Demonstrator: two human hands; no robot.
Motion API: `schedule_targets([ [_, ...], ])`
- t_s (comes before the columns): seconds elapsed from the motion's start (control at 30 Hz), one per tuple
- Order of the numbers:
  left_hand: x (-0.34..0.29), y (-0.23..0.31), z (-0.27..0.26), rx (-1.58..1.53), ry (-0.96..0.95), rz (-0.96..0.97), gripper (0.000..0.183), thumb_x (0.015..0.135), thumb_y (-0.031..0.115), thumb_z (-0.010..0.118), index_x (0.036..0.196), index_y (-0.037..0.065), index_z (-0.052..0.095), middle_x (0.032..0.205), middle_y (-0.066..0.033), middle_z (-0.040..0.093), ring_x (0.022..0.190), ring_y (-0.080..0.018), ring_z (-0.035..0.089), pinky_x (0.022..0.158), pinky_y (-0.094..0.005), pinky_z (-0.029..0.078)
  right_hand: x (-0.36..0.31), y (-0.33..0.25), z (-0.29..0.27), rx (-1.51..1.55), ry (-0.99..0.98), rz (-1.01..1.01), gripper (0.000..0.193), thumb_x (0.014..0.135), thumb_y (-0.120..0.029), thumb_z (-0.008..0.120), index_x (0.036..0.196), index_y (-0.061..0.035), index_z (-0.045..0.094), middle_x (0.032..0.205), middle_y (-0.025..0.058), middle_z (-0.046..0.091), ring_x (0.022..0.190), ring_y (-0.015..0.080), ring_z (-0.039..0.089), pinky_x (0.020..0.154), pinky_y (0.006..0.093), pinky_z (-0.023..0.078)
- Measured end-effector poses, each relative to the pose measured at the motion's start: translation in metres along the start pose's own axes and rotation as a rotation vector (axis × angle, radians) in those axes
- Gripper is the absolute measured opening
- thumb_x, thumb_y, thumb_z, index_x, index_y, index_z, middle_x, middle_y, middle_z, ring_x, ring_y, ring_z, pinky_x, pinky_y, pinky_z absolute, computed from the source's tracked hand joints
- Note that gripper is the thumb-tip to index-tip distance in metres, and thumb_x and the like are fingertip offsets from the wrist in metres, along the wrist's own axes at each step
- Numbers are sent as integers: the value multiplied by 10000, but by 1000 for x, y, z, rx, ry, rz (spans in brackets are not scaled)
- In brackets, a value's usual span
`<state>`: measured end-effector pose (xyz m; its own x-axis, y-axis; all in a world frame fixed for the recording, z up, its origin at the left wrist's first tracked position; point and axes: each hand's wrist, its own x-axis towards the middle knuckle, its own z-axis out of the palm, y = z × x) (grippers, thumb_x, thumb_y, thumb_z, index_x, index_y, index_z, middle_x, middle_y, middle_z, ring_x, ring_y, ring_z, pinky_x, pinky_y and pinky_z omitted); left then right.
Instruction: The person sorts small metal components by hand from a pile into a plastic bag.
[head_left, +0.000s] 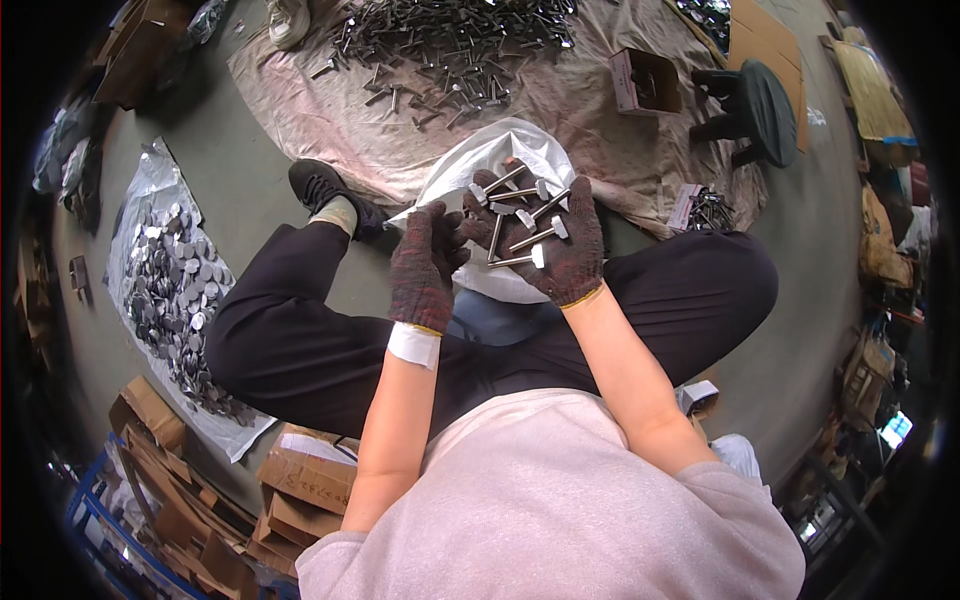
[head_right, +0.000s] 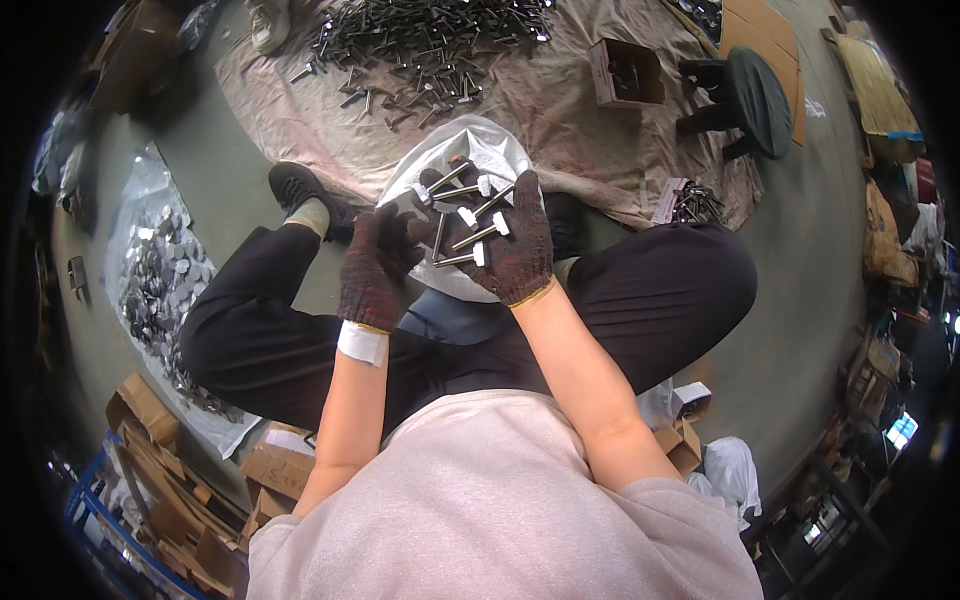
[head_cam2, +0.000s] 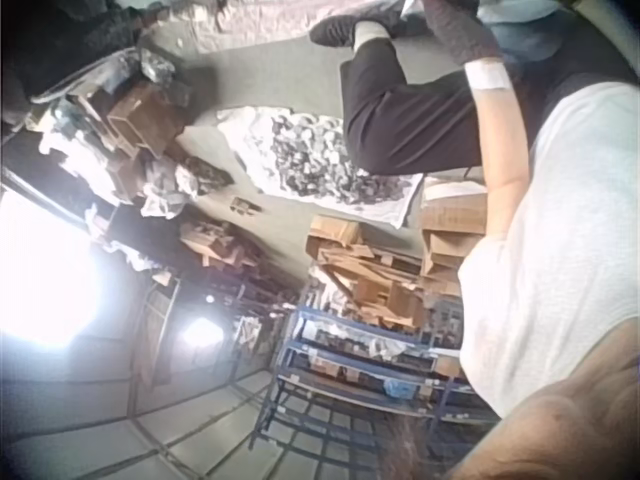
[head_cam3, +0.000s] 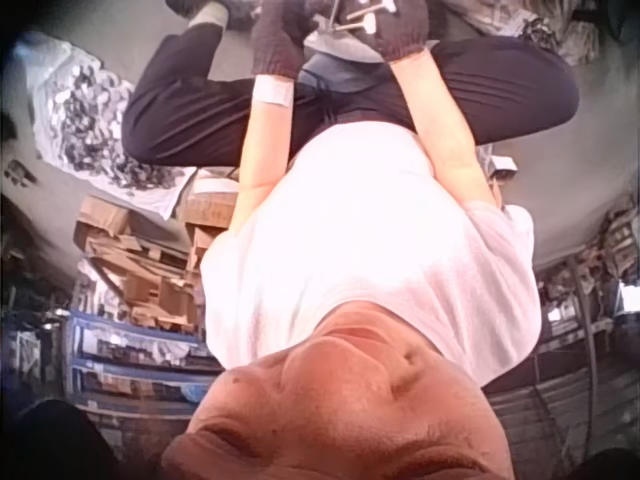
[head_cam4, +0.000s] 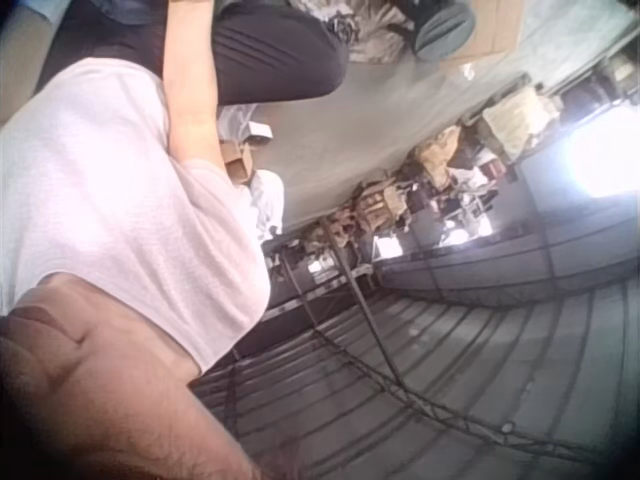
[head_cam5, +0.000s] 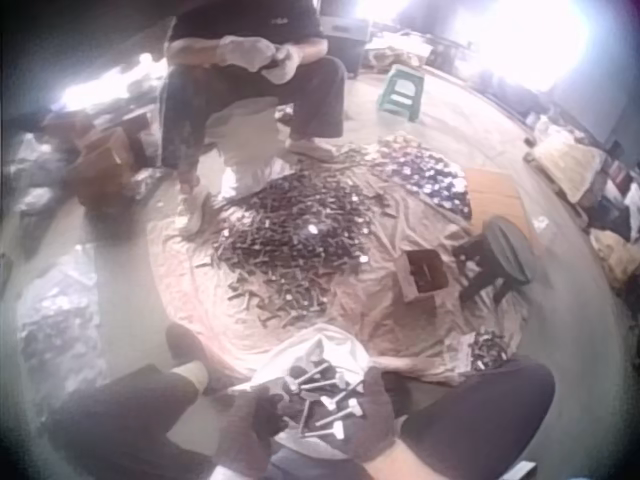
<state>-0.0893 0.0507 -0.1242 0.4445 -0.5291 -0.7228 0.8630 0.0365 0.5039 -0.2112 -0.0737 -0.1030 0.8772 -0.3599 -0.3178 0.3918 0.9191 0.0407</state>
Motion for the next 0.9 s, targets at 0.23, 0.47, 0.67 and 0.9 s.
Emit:
schedule_targets([
  [0.23, -3, 0, 2, -34, 8, 7, 361, 926, 358, 630, 1135, 64, 638, 957, -65, 688, 801, -170, 641, 689, -304, 488, -1, -1, -4, -38, -20, -1, 822, 912, -668, 441, 1480, -81, 354, 1509, 236, 347, 1366, 467, 341, 1129, 633, 260],
  [0.47, 3, 0, 1, 1, 38, -18, 311, 919, 296, 645, 1125, 63, 648, 951, -71, 695, 811, -164, 644, 673, -301, 495, -1, 0, -4, -13, -7, -11, 822, 919, -661, 433, 1484, -71, 343, 1508, 238, 348, 1368, 465, 341, 1135, 632, 249],
  [0.67, 5, -7, -5, 130, 2, 23, 393, 913, 188, 653, 1258, 14, 585, 1069, -101, 672, 879, -164, 645, 713, -307, 517, -2, -4, -9, -30, -25, 21, 834, 921, -664, 421, 1491, -63, 325, 1512, 254, 329, 1384, 453, 321, 1144, 627, 229],
  [0.9, -2, -13, 6, 431, -201, 349, 497, 855, 74, 698, 1322, -1, 547, 1140, -102, 649, 985, -169, 616, 879, -291, 499, -3, -6, -11, -53, 86, 23, 849, 922, -673, 410, 1491, -49, 319, 1506, 275, 326, 1370, 435, 351, 1133, 568, 288],
])
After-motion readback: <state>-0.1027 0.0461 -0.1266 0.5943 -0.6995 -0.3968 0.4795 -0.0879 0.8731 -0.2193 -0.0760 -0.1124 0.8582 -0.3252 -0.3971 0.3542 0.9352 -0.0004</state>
